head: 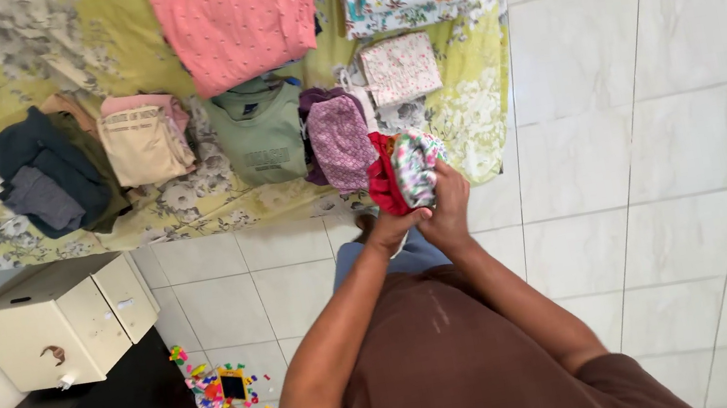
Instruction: The person picks up folded clothes from a bed and places them into a wardrobe.
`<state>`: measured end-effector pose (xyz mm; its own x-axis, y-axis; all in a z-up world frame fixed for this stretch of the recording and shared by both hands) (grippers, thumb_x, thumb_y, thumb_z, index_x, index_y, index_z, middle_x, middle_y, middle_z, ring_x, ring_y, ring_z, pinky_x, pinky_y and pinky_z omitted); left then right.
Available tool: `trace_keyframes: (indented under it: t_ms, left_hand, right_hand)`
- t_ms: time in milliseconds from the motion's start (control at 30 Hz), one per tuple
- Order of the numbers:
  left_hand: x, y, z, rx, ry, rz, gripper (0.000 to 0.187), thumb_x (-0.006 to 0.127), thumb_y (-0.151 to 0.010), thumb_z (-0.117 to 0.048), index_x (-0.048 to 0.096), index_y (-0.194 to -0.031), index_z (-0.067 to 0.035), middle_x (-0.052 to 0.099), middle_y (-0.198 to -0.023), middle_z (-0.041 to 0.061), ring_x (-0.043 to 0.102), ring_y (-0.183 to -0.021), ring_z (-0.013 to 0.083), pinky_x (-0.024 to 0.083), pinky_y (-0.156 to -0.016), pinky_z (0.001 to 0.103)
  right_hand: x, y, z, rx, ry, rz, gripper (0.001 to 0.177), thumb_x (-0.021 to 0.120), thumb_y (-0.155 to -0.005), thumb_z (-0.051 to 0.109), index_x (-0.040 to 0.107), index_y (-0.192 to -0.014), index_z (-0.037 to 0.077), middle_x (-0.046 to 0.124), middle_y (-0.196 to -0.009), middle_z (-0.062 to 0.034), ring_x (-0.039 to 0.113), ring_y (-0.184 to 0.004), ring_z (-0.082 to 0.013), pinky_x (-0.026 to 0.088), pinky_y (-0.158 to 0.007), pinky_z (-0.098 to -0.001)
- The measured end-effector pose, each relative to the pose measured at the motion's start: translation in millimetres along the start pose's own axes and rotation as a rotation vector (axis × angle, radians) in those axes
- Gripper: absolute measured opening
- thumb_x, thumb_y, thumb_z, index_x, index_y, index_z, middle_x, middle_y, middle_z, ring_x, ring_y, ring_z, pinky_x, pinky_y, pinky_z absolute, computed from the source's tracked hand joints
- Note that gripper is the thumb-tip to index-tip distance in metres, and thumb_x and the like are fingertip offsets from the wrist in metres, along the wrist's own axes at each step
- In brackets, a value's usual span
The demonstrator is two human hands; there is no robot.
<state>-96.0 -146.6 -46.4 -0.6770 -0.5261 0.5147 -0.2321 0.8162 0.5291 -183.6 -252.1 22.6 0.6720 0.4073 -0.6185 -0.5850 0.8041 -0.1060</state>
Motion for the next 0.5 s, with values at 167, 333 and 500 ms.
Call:
trace_keyframes:
  t_ms: [167,333,500]
  left_hand:
    - [-28.1,40.8,-5.9,0.107,0.209,-0.014,0.070,0.084,-0.090,-0.004,0.049,-0.150,0.001,0.057,-0.142,0.011,0.053,-0.136,0.0255,0.044,-0.115,0.042]
    - [-19.0,112.1,-63.3,0.443,0.410,-0.053,0.073,0.077,-0.089,-0.007,0.044,-0.153,-0.010,0.054,-0.151,0.005,0.050,-0.142,0.0218,0.042,-0.118,0.038]
    - [-2.6,217.3,-81.2,0.629,0.665,-0.147,0.078,0.078,-0.097,-0.034,0.040,-0.159,-0.007,0.049,-0.158,0.013,0.048,-0.144,0.0306,0.042,-0.120,0.049]
  right_hand:
    - [-76.7,-29.9,109.7,-0.324,-0.049,0.263,0.073,0.071,-0.073,0.013,0.047,-0.141,-0.002,0.052,-0.147,-0.0235,0.050,-0.134,-0.0392,0.031,-0.109,-0.0506]
    - [-83.7,-16.1,169.7,-0.407,-0.266,0.531,0.071,0.065,-0.079,0.004,0.050,-0.149,0.000,0.061,-0.145,-0.0160,0.056,-0.133,-0.0339,0.035,-0.112,-0.0467]
    - [-58.3,32.0,206.4,-0.856,-0.125,0.306,0.044,0.077,-0.089,0.010,0.072,-0.132,0.013,0.065,-0.129,-0.0091,0.055,-0.125,-0.0236,0.038,-0.109,-0.0418]
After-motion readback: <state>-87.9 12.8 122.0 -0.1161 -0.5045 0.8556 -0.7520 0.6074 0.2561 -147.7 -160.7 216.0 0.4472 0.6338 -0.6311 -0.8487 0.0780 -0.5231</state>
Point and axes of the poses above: each hand's wrist, its own y-axis away from the middle knuckle, its own x-axis out of the palm, z = x × y, the point moved 2 cm from there along -y, towards the middle knuckle
